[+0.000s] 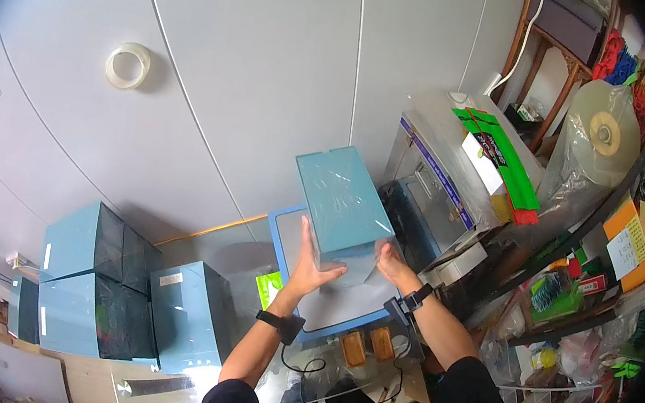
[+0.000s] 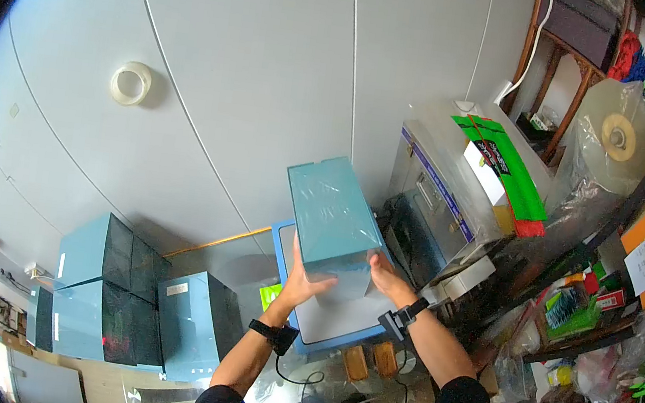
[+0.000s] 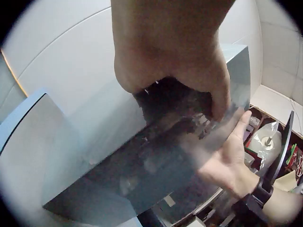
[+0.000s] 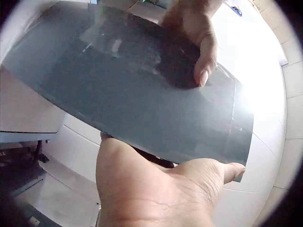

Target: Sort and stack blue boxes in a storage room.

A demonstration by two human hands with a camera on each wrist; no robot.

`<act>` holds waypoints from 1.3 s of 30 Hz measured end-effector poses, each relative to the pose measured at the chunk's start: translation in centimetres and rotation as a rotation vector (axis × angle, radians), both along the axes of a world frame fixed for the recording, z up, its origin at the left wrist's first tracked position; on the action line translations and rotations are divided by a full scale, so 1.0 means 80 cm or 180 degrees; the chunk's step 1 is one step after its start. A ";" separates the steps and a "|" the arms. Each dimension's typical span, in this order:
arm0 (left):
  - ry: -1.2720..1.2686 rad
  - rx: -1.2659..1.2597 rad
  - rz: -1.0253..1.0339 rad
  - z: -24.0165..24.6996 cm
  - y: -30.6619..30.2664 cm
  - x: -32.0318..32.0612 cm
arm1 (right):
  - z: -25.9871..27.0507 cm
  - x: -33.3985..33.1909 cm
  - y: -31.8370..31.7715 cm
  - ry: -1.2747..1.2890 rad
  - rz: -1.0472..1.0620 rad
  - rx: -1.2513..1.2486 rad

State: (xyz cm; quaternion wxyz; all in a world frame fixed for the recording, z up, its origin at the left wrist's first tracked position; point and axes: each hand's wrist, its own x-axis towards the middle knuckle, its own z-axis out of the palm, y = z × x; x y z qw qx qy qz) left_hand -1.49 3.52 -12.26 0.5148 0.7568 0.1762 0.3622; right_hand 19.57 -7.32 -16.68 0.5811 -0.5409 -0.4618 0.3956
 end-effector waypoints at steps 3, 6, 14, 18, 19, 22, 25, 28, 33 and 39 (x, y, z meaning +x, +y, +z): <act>-0.0337 -0.0313 -0.0230 0.007 -0.017 -0.007 | -0.017 0.023 0.006 0.0656 0.0170 0.0138; -0.0746 -0.0646 -0.0296 0.050 -0.023 -0.014 | 0.138 0.008 0.000 0.2122 0.0629 -0.0078; 0.0235 0.1289 0.0658 0.141 -0.020 -0.013 | 0.223 0.003 0.020 -0.1416 0.0202 0.0181; 0.0456 0.1653 0.0834 0.131 -0.032 -0.008 | 0.211 -0.016 0.010 -0.2548 -0.0043 0.0254; 0.0439 0.1668 0.0826 0.128 -0.031 -0.008 | 0.210 -0.020 0.007 -0.2611 -0.0119 0.0266; 0.0386 0.1723 0.0838 0.126 -0.028 -0.008 | 0.212 -0.021 0.004 -0.2655 -0.0151 0.0276; 0.0398 0.1798 0.0809 0.125 -0.027 -0.009 | 0.218 -0.027 -0.002 -0.2993 -0.0267 0.0204; 0.0449 0.1761 0.0776 0.122 -0.021 -0.009 | 0.225 -0.032 -0.011 -0.3434 -0.0361 0.0127; 0.0085 0.0398 0.0932 0.118 -0.032 -0.009 | 0.217 -0.032 -0.030 -0.2411 -0.0555 0.0219; -0.0046 -0.0131 0.0162 0.077 -0.030 -0.012 | 0.176 -0.025 -0.033 -0.1320 -0.0012 0.0197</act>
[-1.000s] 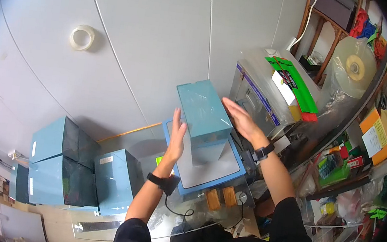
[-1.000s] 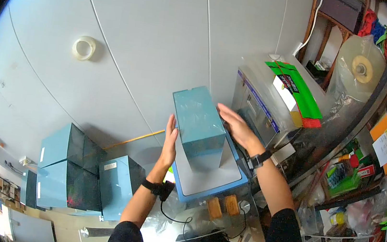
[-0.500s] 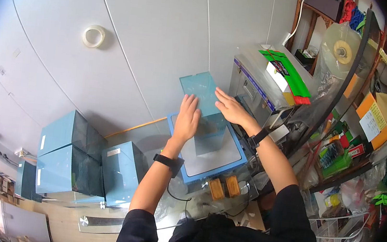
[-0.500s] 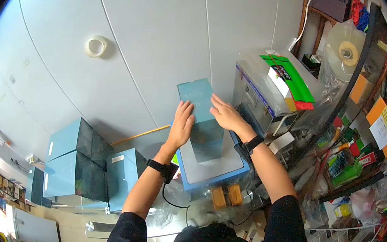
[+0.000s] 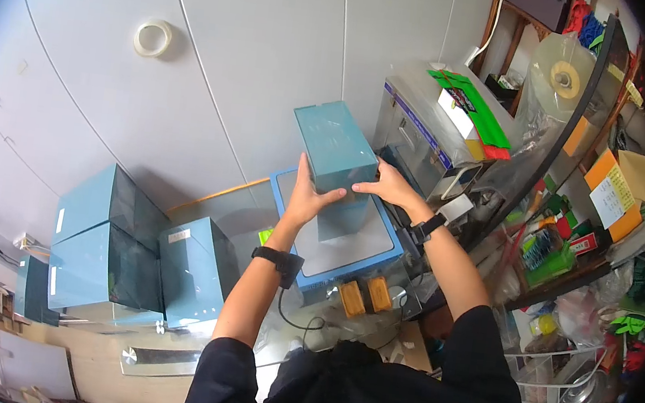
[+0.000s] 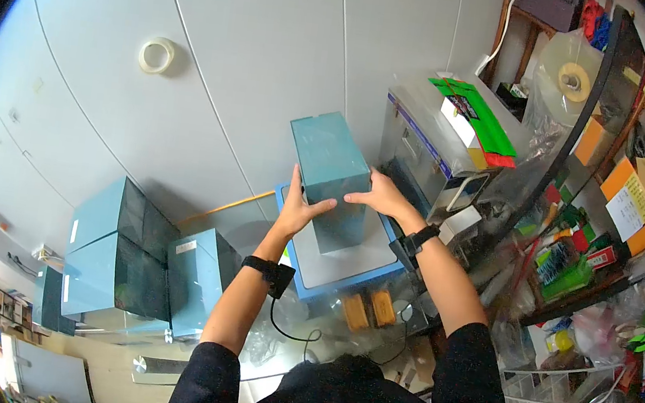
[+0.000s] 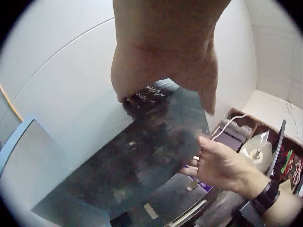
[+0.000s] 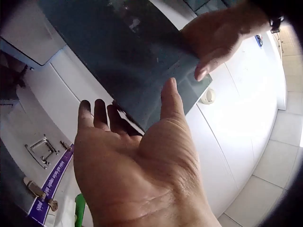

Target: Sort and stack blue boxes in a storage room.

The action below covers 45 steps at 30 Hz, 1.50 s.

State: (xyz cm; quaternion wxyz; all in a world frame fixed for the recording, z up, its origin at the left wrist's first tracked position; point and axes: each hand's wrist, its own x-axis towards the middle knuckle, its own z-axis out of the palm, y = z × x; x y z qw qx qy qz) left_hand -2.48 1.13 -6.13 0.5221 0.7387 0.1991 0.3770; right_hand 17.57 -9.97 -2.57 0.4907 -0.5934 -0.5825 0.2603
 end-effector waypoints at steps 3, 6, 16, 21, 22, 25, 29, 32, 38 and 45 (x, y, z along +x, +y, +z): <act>0.0178 0.0710 0.0443 -0.022 0.002 0.010 | -0.010 -0.004 0.005 -0.0446 -0.0371 -0.0255; 0.0202 0.0629 0.0451 -0.027 0.000 0.013 | -0.005 -0.004 0.004 -0.0694 -0.0398 -0.0505; 0.0333 0.0678 0.0366 -0.027 0.002 0.012 | -0.001 -0.003 0.005 -0.0813 -0.0409 -0.0555; 0.0372 0.0769 0.0351 -0.022 0.001 0.010 | -0.004 -0.004 0.006 -0.0783 -0.0438 -0.0480; 0.0436 0.0816 0.0387 -0.020 -0.001 0.010 | -0.004 -0.004 0.006 -0.0796 -0.0457 -0.0487; 0.0214 0.0338 0.0294 -0.021 -0.003 0.011 | 0.006 -0.011 0.002 -0.0815 -0.0448 -0.0408; 0.0243 0.0488 0.0456 -0.023 -0.006 0.011 | 0.011 -0.015 0.004 -0.0872 -0.0276 -0.0554; 0.0174 0.0726 0.0643 -0.028 -0.008 0.014 | 0.023 -0.023 0.001 -0.0842 -0.0221 -0.0581; 0.0312 0.0870 0.0842 -0.028 -0.016 0.010 | 0.004 -0.011 0.009 -0.0970 -0.0360 -0.0495; 0.0319 0.0528 0.1104 -0.040 -0.041 0.013 | 0.001 -0.001 0.011 -0.1031 -0.0244 -0.0710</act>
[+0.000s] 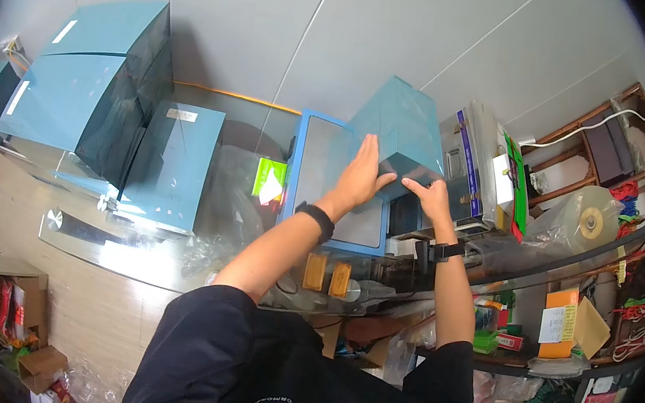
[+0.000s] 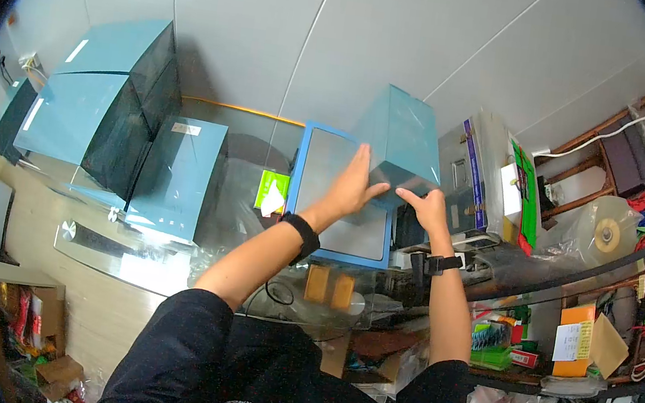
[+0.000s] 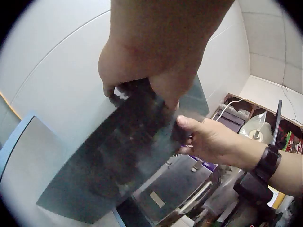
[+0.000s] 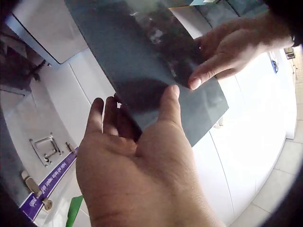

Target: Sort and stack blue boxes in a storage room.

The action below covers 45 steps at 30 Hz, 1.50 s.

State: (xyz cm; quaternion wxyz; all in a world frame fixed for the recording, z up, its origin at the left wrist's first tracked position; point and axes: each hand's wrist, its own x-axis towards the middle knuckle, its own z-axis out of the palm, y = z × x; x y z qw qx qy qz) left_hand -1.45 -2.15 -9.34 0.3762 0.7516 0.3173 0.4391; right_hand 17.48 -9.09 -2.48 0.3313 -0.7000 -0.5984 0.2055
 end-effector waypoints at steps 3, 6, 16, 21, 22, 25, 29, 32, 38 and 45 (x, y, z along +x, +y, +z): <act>0.0202 -0.0457 0.0126 -0.050 -0.022 0.008 | -0.010 0.013 0.002 -0.0059 -0.0086 -0.0098; 0.0460 -0.0931 -0.0196 -0.088 -0.025 0.002 | -0.009 0.012 0.000 -0.0070 -0.0121 -0.0133; 0.0816 -0.0968 0.0095 -0.077 -0.039 -0.015 | -0.022 0.025 0.003 -0.0124 -0.0132 0.0015; 0.0889 -0.0871 0.0246 -0.073 -0.053 -0.021 | -0.011 0.005 -0.002 -0.0006 -0.0032 0.0135; 0.0899 -0.0859 0.0240 -0.074 -0.053 -0.022 | -0.009 0.001 -0.003 0.0050 -0.0001 0.0172; 0.0864 -0.0877 0.0172 -0.085 -0.048 -0.024 | -0.004 -0.007 -0.004 0.0252 0.0075 0.0181; 0.0928 -0.1058 0.0026 -0.076 -0.033 -0.040 | -0.005 -0.005 -0.004 0.0460 0.0066 0.0136; 0.0974 -0.0871 0.0226 -0.080 -0.013 -0.049 | -0.014 0.004 -0.006 0.0916 0.0091 0.0345; 0.0121 -0.0608 0.0476 -0.049 0.072 -0.065 | -0.016 -0.040 -0.040 0.1426 -0.1003 0.1211; -0.0760 -0.1224 -0.0277 0.056 0.198 -0.012 | -0.017 -0.156 -0.068 0.3433 -0.1419 0.0904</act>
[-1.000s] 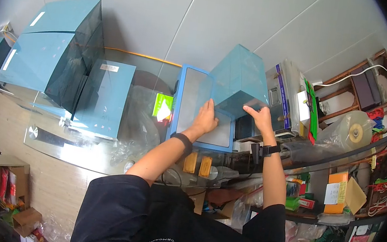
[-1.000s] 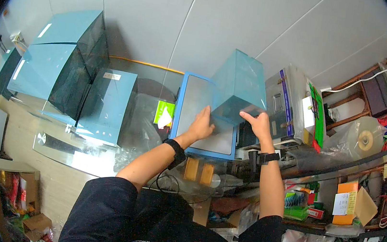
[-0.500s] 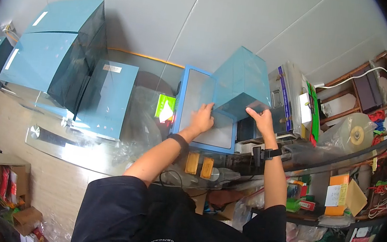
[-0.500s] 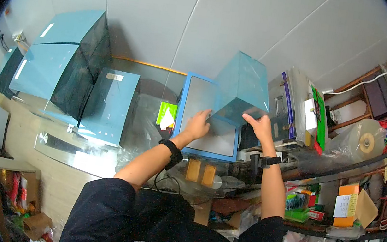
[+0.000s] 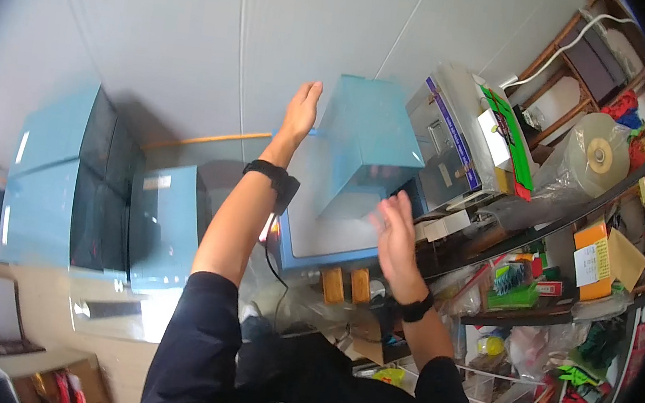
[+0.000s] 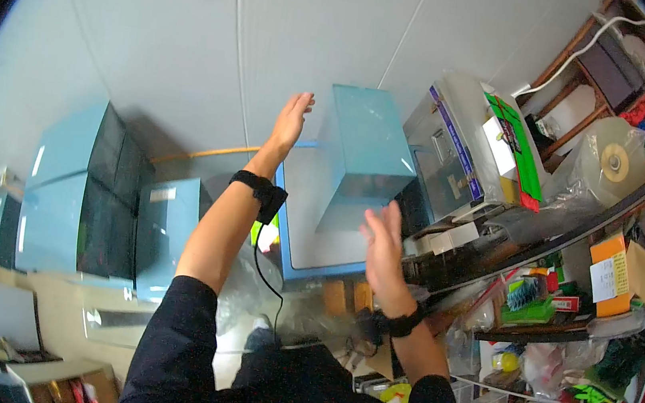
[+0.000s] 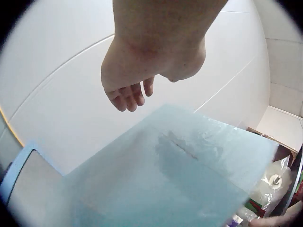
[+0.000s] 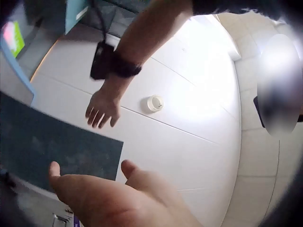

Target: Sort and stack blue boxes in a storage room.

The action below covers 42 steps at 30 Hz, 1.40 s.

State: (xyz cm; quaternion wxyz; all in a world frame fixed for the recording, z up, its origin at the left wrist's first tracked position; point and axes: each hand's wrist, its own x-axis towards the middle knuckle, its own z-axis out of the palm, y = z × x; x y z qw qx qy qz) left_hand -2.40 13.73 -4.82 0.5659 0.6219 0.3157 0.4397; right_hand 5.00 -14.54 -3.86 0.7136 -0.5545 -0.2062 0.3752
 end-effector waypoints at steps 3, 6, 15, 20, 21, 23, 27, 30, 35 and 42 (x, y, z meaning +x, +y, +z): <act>-0.0319 -0.0324 -0.0769 0.005 0.044 0.050 | 0.025 -0.030 0.026 0.0786 0.0087 0.0052; -0.0256 -0.0655 -0.1020 -0.016 0.048 0.069 | 0.051 -0.033 0.043 0.1022 0.0115 0.0267; 0.0330 -0.1083 -0.0884 0.050 -0.015 -0.043 | 0.087 0.130 0.081 0.0933 0.0781 -0.0329; 0.1169 -0.0560 -0.1085 0.075 -0.043 -0.023 | 0.111 0.158 0.120 0.0310 0.1401 -0.0330; 0.1034 -0.0601 -0.0977 0.065 -0.047 -0.021 | 0.108 0.164 0.125 0.0204 0.1405 -0.0271; 0.0896 -0.0505 -0.0772 0.057 -0.073 -0.033 | 0.088 0.170 0.119 0.0001 0.1544 0.0033; 0.0255 -0.0259 -0.0959 0.034 -0.156 -0.074 | 0.045 0.160 0.048 -0.0645 0.1377 0.0049; 0.0521 -0.0274 -0.1117 0.012 -0.249 -0.120 | -0.020 0.152 -0.026 -0.1144 0.1330 0.0423; -0.0355 -0.1432 -0.1033 -0.063 -0.355 -0.131 | -0.116 0.112 -0.137 -0.0556 0.1162 -0.0056; -0.0151 -0.1550 -0.0233 -0.144 -0.329 -0.069 | -0.152 0.158 -0.069 -0.0510 0.1056 -0.0180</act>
